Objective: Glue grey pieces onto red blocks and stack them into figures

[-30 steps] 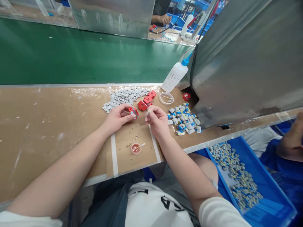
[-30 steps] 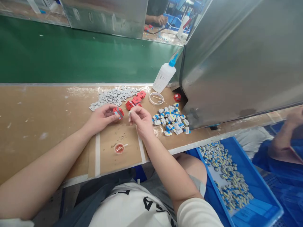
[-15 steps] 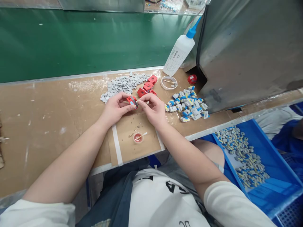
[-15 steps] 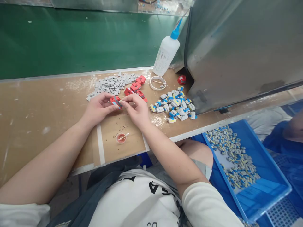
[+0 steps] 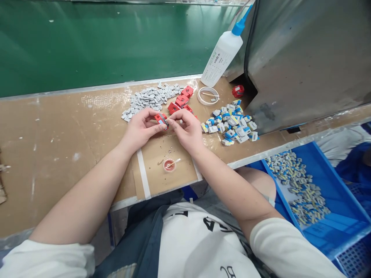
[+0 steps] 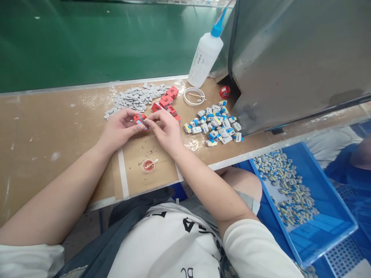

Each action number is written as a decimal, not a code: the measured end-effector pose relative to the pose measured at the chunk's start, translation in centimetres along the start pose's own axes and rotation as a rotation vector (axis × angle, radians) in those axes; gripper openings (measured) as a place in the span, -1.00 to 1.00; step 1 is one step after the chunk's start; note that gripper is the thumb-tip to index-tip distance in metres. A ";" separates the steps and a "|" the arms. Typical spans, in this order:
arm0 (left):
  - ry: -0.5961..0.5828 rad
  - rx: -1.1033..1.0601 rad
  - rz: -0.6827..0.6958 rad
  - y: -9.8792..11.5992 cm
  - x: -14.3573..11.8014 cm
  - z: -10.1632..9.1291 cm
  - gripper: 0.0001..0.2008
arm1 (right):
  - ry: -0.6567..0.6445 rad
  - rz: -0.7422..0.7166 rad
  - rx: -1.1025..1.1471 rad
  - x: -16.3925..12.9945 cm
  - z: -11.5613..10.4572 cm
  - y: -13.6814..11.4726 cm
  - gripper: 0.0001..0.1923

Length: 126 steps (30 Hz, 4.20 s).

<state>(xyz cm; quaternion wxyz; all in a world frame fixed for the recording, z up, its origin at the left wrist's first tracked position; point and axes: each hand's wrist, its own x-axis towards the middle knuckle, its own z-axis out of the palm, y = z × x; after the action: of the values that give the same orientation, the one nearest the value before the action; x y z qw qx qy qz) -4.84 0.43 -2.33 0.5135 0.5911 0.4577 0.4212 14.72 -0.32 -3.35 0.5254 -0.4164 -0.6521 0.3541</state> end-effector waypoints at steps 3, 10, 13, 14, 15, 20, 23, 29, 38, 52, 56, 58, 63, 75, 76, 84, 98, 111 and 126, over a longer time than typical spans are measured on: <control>-0.006 0.001 -0.002 -0.1 0.0 0.0 -0.42 | -0.018 -0.010 -0.024 0.0 0.0 0.0 -0.69; 0.006 -0.019 -0.005 0.0 -0.1 0.0 -0.44 | -0.043 -0.072 -0.049 0.2 0.1 0.3 -0.77; 0.031 0.013 0.028 0.1 -0.2 0.3 -0.48 | -0.047 -0.062 -0.112 0.3 0.2 0.3 -0.75; 0.042 0.045 0.043 0.2 -0.3 0.4 -0.49 | -0.051 -0.058 -0.129 0.3 0.3 0.3 -0.76; 0.052 0.086 0.054 0.3 -0.4 0.5 -0.51 | -0.055 -0.057 -0.139 0.3 0.3 0.4 -0.78; 0.039 0.295 0.077 0.4 -0.8 0.7 -0.50 | -0.044 -0.084 -0.152 0.0 0.2 0.6 -0.86; 0.026 0.409 0.116 0.3 -0.9 0.5 -0.51 | -0.077 -0.093 -0.198 -0.2 0.0 0.5 -0.87; -0.035 0.583 0.270 0.0 -1.0 0.3 -0.51 | -0.118 -0.112 -0.199 -0.4 -0.1 0.6 -0.87; -0.064 0.619 0.271 0.1 -1.3 0.2 -0.63 | -0.218 -0.099 -0.377 -0.7 0.3 0.4 -0.68; -0.106 0.667 0.293 0.2 -1.4 0.3 -0.70 | -0.303 -0.098 -0.274 -1.0 0.4 -0.4 -0.68; -0.097 0.689 0.273 0.2 -1.5 0.4 -0.71 | -0.294 -0.045 -0.217 -1.2 0.6 -0.2 -0.66; -0.088 0.698 0.268 0.2 -1.5 0.4 -0.72 | -0.293 -0.025 -0.195 -1.2 0.7 -0.1 -0.64; -0.064 0.721 0.320 -0.2 -1.4 0.4 -0.72 | -0.280 0.013 -0.144 -1.2 0.9 -0.3 -0.63; -0.036 0.759 0.469 -0.6 -1.2 0.1 -0.72 | -0.247 0.032 -0.141 -1.5 1.0 -0.9 -0.63; -0.039 0.722 0.464 -0.5 -1.2 0.0 -0.73 | -0.239 0.015 -0.174 -1.5 1.0 -1.0 -0.64; -0.040 0.501 0.413 -0.3 -1.6 -0.1 -0.72 | -0.303 -0.103 -0.303 -1.4 0.8 -1.2 -0.67; -0.128 0.377 0.295 -0.4 -2.0 -0.1 -0.69 | -0.347 0.032 -0.279 -1.7 0.4 -1.5 -0.67; -0.092 0.249 0.248 -0.2 -1.9 0.6 -0.68 | -0.302 -0.011 -0.051 -1.3 0.4 -1.0 -0.65; -0.128 -0.229 -0.185 0.9 -1.0 1.3 -0.58 | -0.368 0.013 -0.285 -0.6 0.2 -1.4 -0.72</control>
<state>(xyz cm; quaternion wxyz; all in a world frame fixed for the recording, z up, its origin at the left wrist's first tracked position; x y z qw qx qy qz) -3.71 -0.92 -1.59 0.6421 0.5099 0.4256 0.3830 14.37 -1.46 -2.33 0.3315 -0.4189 -0.7775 0.3318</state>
